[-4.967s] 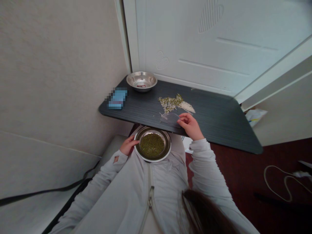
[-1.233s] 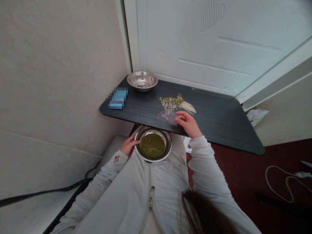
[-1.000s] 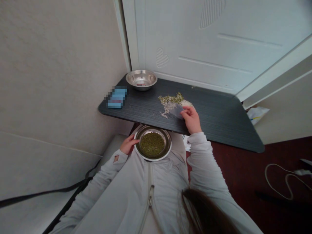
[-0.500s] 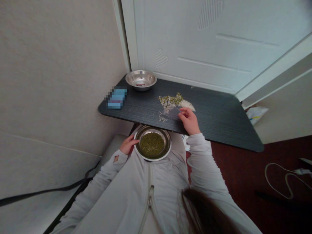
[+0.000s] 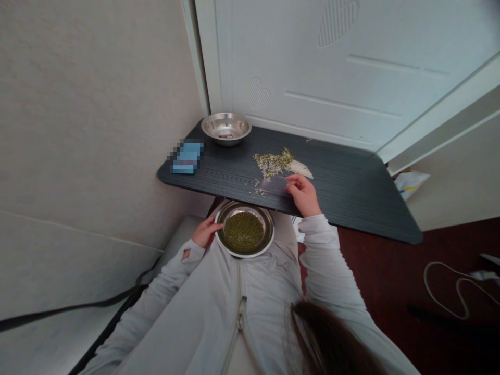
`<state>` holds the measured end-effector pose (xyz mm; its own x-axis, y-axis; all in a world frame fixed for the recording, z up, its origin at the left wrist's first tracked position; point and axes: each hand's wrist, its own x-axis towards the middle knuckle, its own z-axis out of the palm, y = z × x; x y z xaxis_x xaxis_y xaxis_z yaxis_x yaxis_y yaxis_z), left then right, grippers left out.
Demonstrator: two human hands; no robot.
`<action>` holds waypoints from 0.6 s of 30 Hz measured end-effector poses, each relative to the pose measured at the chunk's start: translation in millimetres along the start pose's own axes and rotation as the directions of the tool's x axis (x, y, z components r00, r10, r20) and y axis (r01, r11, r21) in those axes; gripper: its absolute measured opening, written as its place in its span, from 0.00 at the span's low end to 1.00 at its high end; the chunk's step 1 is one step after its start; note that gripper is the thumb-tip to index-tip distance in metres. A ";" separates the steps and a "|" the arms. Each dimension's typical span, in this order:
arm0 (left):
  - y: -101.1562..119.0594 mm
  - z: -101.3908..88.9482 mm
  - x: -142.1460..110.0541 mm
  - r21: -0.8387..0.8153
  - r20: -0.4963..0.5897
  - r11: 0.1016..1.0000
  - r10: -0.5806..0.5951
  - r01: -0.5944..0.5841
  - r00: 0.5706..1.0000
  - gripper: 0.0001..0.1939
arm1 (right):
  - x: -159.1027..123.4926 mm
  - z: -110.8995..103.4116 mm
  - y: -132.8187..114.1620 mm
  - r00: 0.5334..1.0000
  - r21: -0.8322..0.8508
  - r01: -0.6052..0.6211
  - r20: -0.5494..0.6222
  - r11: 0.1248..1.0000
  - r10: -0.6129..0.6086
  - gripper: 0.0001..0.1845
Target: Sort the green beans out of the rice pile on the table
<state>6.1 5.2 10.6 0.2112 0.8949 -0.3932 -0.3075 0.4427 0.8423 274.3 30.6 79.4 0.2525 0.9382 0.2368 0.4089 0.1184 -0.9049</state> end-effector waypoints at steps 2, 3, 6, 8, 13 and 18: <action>-0.5 -0.5 0.5 0.004 0.001 1.000 0.001 -0.001 1.000 0.22 | -0.9 -0.3 -1.4 1.000 -0.007 0.004 0.018 1.000 -0.004 0.10; -0.6 -0.7 0.6 0.003 0.002 1.000 0.001 -0.001 1.000 0.22 | -1.4 -0.4 -2.2 1.000 -0.007 0.006 0.031 1.000 -0.006 0.10; -0.7 -0.8 0.3 0.006 -0.002 1.000 0.001 -0.001 1.000 0.22 | -2.6 -0.9 -4.2 0.999 -0.001 0.007 0.044 1.000 -0.007 0.10; -0.6 -0.8 0.0 0.014 -0.005 1.000 0.007 -0.007 1.000 0.21 | -3.0 -1.0 -4.6 0.999 -0.005 0.007 0.035 1.000 -0.007 0.10; -1.2 -1.1 0.1 0.017 -0.002 1.000 0.003 -0.003 1.000 0.22 | -2.9 -0.7 -3.5 0.999 -0.005 0.017 0.036 1.000 -0.017 0.10; -1.6 -0.6 -0.2 -0.007 0.002 1.000 -0.010 0.010 1.000 0.21 | -3.7 -0.2 -2.3 0.998 0.009 0.024 0.054 1.000 -0.024 0.10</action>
<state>6.0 4.4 9.1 0.2166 0.8902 -0.4008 -0.3121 0.4522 0.8355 272.6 26.8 80.7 0.1949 0.9513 0.2390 0.4071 0.1433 -0.9021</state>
